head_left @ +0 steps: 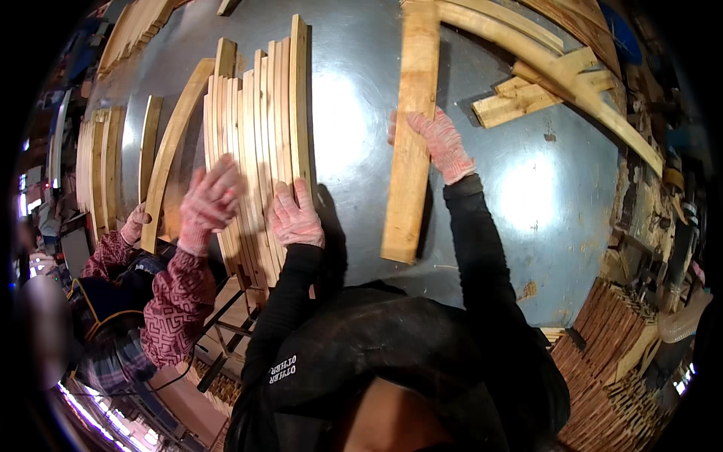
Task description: The person sorts and stacks thin wooden planks on a metal workbench. They pick up individual planks, inspect them, and arrange them into neat piles, occasionally moving planks between stacks.
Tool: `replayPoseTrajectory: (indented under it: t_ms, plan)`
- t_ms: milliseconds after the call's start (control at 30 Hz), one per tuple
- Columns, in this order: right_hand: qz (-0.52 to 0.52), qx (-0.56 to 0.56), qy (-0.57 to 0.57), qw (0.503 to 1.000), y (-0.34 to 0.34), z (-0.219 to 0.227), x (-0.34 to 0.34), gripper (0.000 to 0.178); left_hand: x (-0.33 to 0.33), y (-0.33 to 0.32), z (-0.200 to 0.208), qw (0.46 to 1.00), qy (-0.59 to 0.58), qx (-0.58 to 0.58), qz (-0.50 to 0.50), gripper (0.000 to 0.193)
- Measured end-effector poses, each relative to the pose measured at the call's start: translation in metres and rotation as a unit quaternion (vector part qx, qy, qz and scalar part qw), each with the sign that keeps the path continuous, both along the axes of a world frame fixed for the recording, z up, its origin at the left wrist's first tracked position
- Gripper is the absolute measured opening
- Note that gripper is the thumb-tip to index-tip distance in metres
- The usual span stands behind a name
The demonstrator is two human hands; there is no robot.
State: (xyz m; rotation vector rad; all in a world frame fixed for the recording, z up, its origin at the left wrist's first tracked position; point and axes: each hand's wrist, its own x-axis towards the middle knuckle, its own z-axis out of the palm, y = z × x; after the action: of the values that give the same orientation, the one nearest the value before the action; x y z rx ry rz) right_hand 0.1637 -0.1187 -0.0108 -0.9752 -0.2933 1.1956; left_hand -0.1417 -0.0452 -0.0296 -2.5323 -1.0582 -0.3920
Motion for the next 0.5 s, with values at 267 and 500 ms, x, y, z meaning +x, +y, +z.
replayPoseTrajectory:
  t_ms: [267,500]
  plan:
    - [0.367,-0.131,-0.639,0.663,0.015,0.108,0.012,0.048,0.094,0.048,0.099,0.966,-0.036,-0.075,-0.244,0.078]
    - [0.492,-0.168,-0.564,0.642,-0.002,0.137,0.063,0.042,0.152,0.055,0.162,0.927,-0.008,-0.068,-0.369,0.076]
